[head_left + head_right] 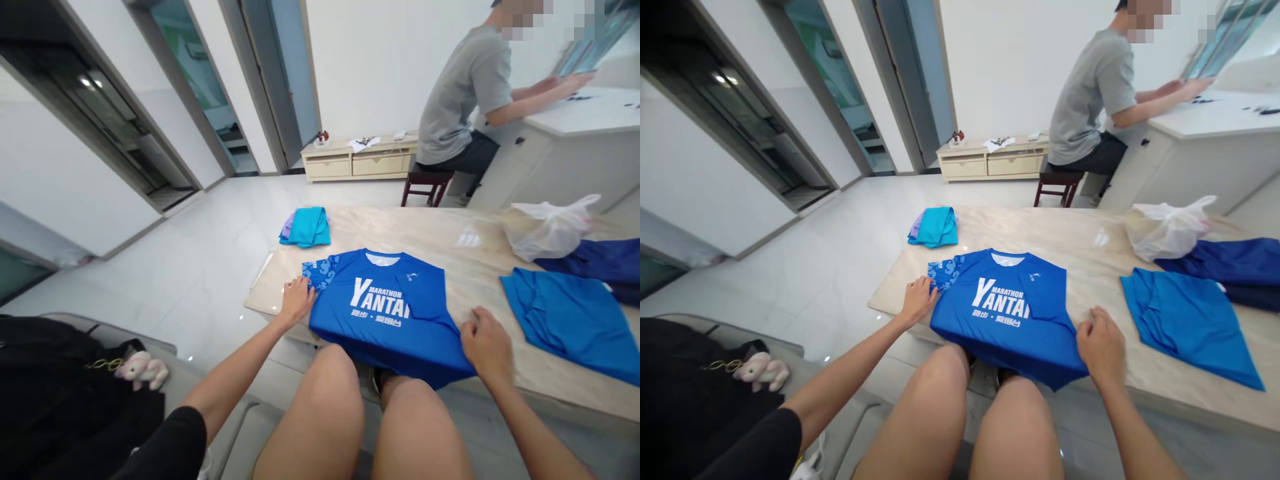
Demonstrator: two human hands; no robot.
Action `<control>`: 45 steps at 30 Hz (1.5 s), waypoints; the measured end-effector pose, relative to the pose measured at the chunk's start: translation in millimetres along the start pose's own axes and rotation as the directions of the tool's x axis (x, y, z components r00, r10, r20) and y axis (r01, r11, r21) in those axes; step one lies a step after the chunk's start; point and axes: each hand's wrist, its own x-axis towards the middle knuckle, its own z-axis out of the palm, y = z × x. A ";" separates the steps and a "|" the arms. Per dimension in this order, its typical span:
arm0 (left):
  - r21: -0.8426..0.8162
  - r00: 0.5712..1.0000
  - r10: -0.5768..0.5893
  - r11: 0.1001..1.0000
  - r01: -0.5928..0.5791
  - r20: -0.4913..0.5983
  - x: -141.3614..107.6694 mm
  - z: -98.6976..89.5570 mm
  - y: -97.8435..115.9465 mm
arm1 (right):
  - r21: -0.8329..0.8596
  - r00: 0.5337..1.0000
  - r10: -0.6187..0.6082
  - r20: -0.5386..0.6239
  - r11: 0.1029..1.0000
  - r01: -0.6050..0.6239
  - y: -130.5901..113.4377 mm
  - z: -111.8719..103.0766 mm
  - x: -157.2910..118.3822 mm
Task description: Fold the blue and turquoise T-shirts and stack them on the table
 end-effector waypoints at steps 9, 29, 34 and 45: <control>-0.006 0.924 -0.372 0.927 0.374 0.088 86.3 -18.0 0.0 | -0.041 0.999 0.052 0.006 0.998 -0.051 -15.9 -6.3 0.3; -0.449 0.940 0.339 0.845 -0.291 0.029 48.3 12.0 136.3 | -0.108 0.978 0.151 0.141 0.985 -0.136 -31.2 -21.6 7.3; -0.110 0.828 0.548 0.836 -0.538 0.119 0.7 36.8 80.7 | -0.136 0.980 0.125 0.156 0.985 -0.104 -23.4 -17.8 6.5; -0.045 0.970 0.198 0.980 -0.193 0.144 -11.3 12.2 44.5 | -0.259 0.839 0.356 0.411 0.928 -0.267 -73.4 -36.8 -14.6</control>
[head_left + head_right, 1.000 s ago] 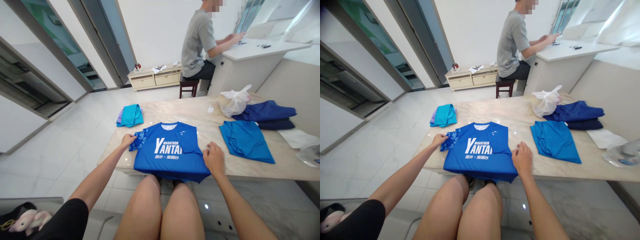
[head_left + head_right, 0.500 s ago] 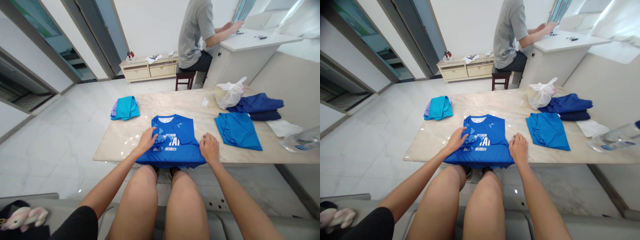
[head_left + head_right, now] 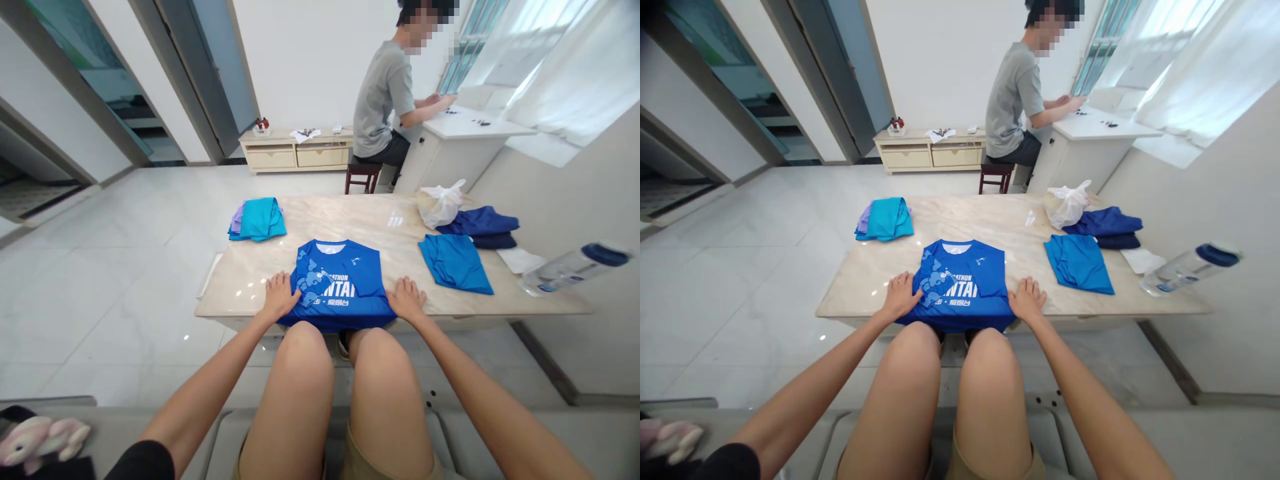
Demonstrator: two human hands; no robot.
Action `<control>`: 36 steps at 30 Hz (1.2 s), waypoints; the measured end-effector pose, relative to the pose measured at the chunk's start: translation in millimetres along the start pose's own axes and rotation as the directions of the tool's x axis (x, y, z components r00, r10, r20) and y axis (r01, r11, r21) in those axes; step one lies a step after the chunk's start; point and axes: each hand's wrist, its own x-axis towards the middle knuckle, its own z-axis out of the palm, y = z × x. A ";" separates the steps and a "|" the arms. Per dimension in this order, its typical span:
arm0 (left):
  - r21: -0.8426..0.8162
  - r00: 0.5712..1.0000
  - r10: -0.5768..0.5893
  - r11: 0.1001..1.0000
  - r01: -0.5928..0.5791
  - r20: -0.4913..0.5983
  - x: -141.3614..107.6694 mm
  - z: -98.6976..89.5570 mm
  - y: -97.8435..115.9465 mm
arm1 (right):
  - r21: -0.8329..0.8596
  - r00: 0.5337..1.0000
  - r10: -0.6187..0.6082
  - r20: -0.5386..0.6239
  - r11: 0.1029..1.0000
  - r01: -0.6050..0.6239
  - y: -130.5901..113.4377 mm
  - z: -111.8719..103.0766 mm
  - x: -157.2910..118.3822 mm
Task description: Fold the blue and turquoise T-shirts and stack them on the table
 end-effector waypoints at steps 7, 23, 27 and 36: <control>-0.077 0.991 -0.124 0.989 0.128 0.047 76.7 -17.3 12.3 | 0.007 1.000 0.012 -0.013 1.000 -0.012 -12.3 -32.8 29.4; -0.157 0.997 0.071 0.985 -0.069 0.008 228.6 4.7 -7.2 | 0.289 0.984 -0.163 -0.067 0.941 0.175 -41.1 10.0 207.1; -0.211 0.978 0.020 0.975 -0.065 -0.209 290.4 -39.8 18.5 | 0.264 0.960 -0.131 -0.249 0.944 0.197 -88.3 -36.4 269.1; -0.382 0.698 0.016 0.828 -0.411 -0.716 194.8 -114.0 24.8 | 0.234 0.606 -0.298 -0.738 0.728 0.644 -90.6 -122.2 186.4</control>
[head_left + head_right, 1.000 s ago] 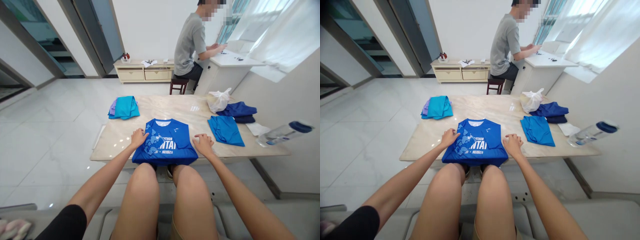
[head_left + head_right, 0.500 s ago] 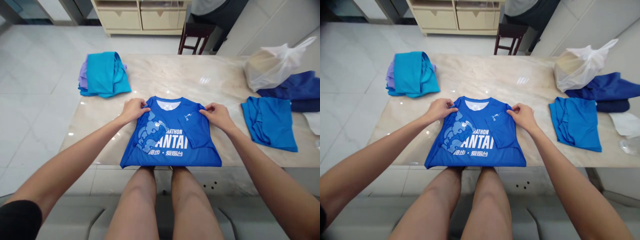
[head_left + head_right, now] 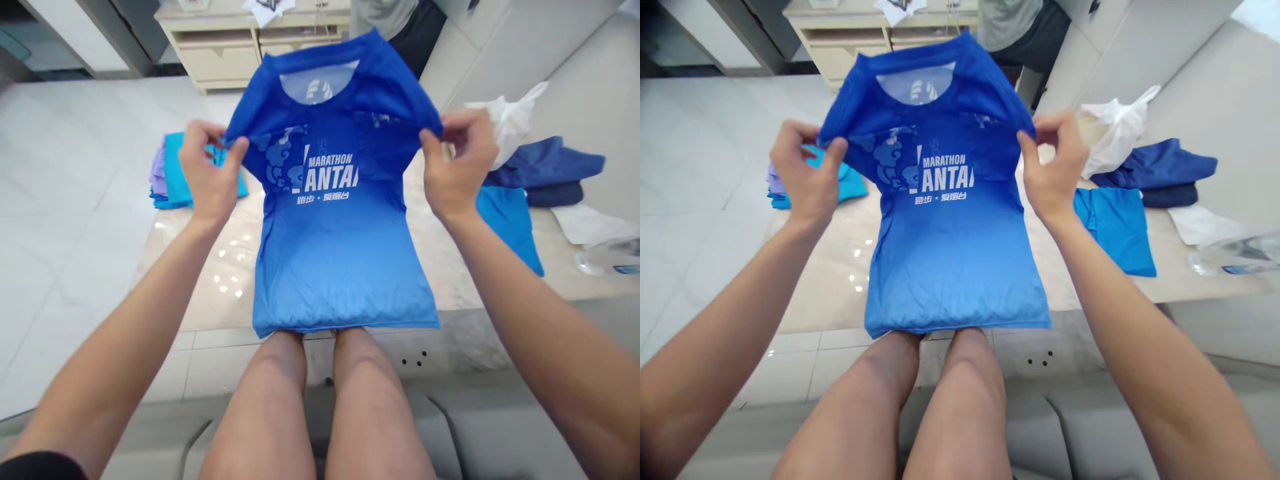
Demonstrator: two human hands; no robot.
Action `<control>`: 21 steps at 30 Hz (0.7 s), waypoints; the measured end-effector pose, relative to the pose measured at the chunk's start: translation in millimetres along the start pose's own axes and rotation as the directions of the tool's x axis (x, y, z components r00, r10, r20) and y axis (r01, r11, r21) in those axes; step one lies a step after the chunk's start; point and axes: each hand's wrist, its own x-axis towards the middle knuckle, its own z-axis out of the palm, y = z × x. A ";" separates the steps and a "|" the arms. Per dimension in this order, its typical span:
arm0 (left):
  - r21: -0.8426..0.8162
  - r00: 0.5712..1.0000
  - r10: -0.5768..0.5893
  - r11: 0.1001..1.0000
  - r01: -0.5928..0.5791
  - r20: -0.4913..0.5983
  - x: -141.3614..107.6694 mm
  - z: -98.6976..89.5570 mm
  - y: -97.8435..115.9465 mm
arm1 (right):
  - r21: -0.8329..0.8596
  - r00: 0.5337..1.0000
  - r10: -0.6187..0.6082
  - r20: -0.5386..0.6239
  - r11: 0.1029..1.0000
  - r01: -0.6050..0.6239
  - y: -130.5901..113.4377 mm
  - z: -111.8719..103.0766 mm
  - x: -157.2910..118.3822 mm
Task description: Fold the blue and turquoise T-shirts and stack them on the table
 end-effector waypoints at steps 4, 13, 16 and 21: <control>-0.051 0.994 -0.048 0.997 0.053 0.099 -137.9 -52.3 -10.1 | -0.040 0.992 0.030 0.126 0.999 -0.025 7.5 -70.2 -127.7; -0.003 0.758 0.044 0.998 -0.055 0.651 -160.5 -71.5 -5.9 | -0.131 0.869 0.229 0.439 0.973 -0.190 23.3 -124.3 -170.9; 0.045 0.740 0.032 0.995 -0.083 0.672 -155.3 -87.7 4.5 | -0.153 0.832 0.240 0.500 0.970 -0.188 12.6 -137.2 -159.5; 0.088 0.688 0.013 0.990 -0.111 0.726 -194.0 -129.3 8.8 | -0.235 0.706 0.216 0.675 0.969 -0.072 7.0 -175.9 -191.8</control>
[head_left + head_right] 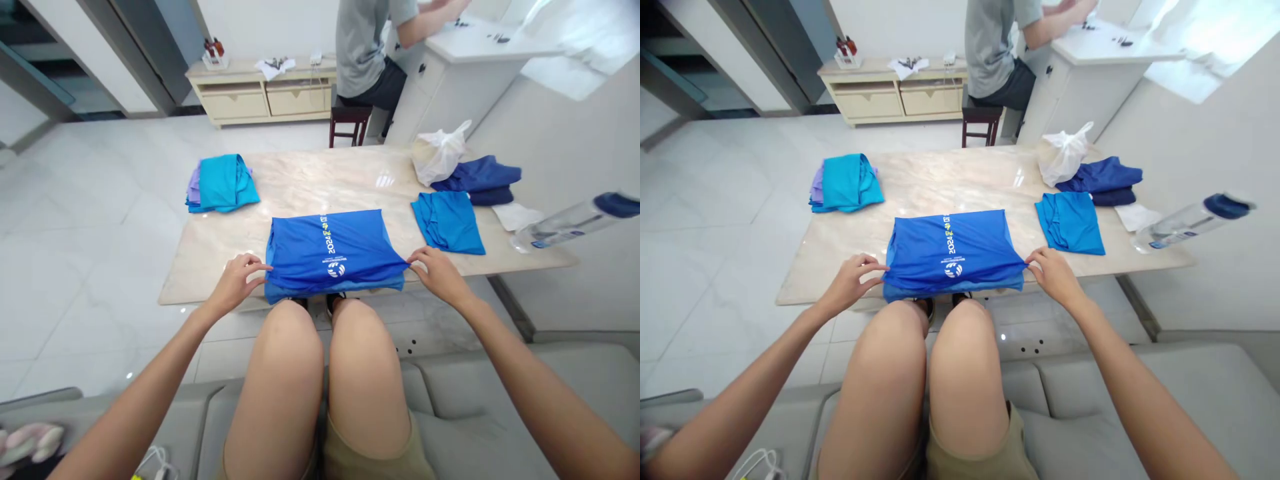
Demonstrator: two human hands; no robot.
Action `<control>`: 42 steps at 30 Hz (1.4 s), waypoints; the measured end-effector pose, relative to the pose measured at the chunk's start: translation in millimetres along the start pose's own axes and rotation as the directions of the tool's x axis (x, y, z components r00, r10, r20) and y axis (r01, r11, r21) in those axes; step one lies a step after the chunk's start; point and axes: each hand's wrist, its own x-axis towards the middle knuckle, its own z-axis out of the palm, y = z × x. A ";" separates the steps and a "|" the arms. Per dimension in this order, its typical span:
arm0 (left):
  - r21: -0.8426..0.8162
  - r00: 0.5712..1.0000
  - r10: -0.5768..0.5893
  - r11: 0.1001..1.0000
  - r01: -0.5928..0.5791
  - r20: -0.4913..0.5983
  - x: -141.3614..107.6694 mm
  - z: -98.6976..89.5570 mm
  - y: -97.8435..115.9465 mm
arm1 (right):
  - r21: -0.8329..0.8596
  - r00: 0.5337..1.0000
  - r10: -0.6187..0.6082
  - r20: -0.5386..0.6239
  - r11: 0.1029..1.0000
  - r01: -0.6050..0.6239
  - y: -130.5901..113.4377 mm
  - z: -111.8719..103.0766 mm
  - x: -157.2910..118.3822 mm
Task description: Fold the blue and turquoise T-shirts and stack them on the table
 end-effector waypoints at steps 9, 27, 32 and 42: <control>-0.021 0.989 -0.140 0.990 0.141 0.044 -31.8 -37.0 41.8 | -0.084 0.983 0.094 0.157 0.993 -0.082 -26.6 -17.6 -50.6; 0.217 0.991 -0.113 0.972 0.095 0.071 29.2 86.8 -2.2 | -0.100 0.992 0.020 0.127 0.995 -0.007 -50.9 110.9 23.2; 0.213 0.993 -0.114 0.972 0.102 0.041 100.0 79.9 -41.6 | -0.084 0.994 0.043 0.102 0.996 -0.034 -43.1 124.6 84.3; 0.102 0.995 -0.095 0.990 0.098 -0.034 70.4 61.7 -34.2 | -0.017 0.991 -0.126 -0.050 0.992 0.125 -64.8 88.9 93.0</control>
